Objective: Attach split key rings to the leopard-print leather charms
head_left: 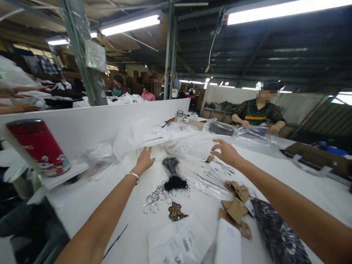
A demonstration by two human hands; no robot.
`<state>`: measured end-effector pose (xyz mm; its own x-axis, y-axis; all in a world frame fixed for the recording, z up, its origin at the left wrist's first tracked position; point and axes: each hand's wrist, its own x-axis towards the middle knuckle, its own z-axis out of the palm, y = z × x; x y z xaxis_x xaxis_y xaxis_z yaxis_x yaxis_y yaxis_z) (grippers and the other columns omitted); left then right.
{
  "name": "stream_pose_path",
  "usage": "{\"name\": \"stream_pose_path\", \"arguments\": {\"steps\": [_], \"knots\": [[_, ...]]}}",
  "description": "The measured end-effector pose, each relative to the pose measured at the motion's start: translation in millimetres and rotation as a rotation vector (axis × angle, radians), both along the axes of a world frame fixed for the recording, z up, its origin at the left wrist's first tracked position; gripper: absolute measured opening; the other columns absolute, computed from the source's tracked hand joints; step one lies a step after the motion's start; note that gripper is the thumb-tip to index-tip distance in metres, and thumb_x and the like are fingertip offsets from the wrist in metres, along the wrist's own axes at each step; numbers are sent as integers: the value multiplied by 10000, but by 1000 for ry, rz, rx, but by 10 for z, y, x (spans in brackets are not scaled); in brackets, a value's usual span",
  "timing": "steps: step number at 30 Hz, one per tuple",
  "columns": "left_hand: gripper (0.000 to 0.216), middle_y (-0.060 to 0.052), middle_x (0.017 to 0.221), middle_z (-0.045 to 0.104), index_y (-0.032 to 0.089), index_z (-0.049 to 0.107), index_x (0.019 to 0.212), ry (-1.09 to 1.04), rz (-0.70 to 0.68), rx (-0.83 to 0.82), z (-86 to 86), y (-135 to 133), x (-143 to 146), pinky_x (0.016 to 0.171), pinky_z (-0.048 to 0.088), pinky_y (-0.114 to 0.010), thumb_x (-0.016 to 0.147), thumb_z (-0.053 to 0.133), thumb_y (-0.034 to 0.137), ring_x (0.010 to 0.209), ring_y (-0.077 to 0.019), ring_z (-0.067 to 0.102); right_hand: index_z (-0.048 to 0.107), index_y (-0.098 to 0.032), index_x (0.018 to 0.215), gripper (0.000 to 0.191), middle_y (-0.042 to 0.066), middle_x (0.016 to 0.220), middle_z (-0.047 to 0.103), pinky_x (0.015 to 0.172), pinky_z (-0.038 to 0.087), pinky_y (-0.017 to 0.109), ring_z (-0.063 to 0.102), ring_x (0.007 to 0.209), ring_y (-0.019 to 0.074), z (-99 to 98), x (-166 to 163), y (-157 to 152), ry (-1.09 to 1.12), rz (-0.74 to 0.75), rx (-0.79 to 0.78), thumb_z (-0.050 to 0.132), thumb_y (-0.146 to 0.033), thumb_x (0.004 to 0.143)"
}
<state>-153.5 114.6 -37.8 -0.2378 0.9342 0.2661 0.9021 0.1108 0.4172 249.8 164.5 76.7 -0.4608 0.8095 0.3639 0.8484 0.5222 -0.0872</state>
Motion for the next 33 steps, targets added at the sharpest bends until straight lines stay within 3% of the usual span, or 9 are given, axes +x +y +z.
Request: {"name": "stream_pose_path", "arguments": {"steps": [2,5,9,14,19,23,26,30,33], "knots": [[460,-158,1419,520,130,546,1303,-18,-49,50,26,-55,138,1098,365,-407,854,536,229,1321,-298,469,748,-189,826,139,98,1334,589,990,449,393,590,1142,261,11,7,-95,-16,20,-2,622,-237,861],[330,-80,1231,667,177,656,1125,-55,-129,140,118,-162,395,1002,455,-306,894,425,224,1149,-219,603,734,-203,854,169,72,1235,659,963,462,369,575,1144,248,30,-48,-327,-42,91,0,569,-204,889],[371,-46,1119,718,182,676,1074,-102,-209,197,309,-225,646,884,509,-276,870,367,195,1049,-196,640,697,-216,971,196,52,1213,674,935,462,296,606,1099,199,60,-252,-702,-69,211,-20,504,-223,941],[325,-19,940,765,195,740,903,-79,-303,69,410,-233,654,838,511,-295,790,435,181,921,-209,679,674,-198,1035,202,87,1169,683,907,460,282,621,1076,206,152,-414,-874,-135,209,-79,495,-245,955],[293,-55,941,772,202,749,946,1,-374,-126,174,-607,506,830,526,-349,830,495,292,889,-249,703,676,-170,1000,186,113,1153,678,874,463,292,634,1038,224,231,-180,-874,-113,137,-117,507,-218,939],[565,-116,1343,614,209,611,1290,52,-421,-186,-169,-1137,472,990,471,-424,823,579,526,1210,-316,583,645,-225,1127,238,73,1199,669,820,481,287,662,981,215,263,73,-1155,-147,143,-139,498,-232,940],[673,-106,1493,456,240,500,1400,82,-435,-161,-414,-1432,504,1101,365,-471,809,616,541,1366,-323,419,622,-267,1199,294,52,1224,665,797,499,286,673,975,215,315,198,-1505,-203,194,-157,505,-239,931],[449,-100,1395,555,231,566,1327,104,-391,-83,-567,-1582,542,1105,364,-441,964,402,439,1293,-261,492,647,-283,1168,294,41,1168,696,769,524,265,692,930,195,422,351,-2015,-230,269,-177,522,-213,913],[446,-99,1319,601,229,576,1304,122,-372,-53,-572,-1577,556,1073,397,-419,967,399,461,1226,-255,529,655,-280,1160,298,45,1149,709,761,546,269,703,911,190,481,535,-2414,-184,311,-141,503,-194,920]]}}
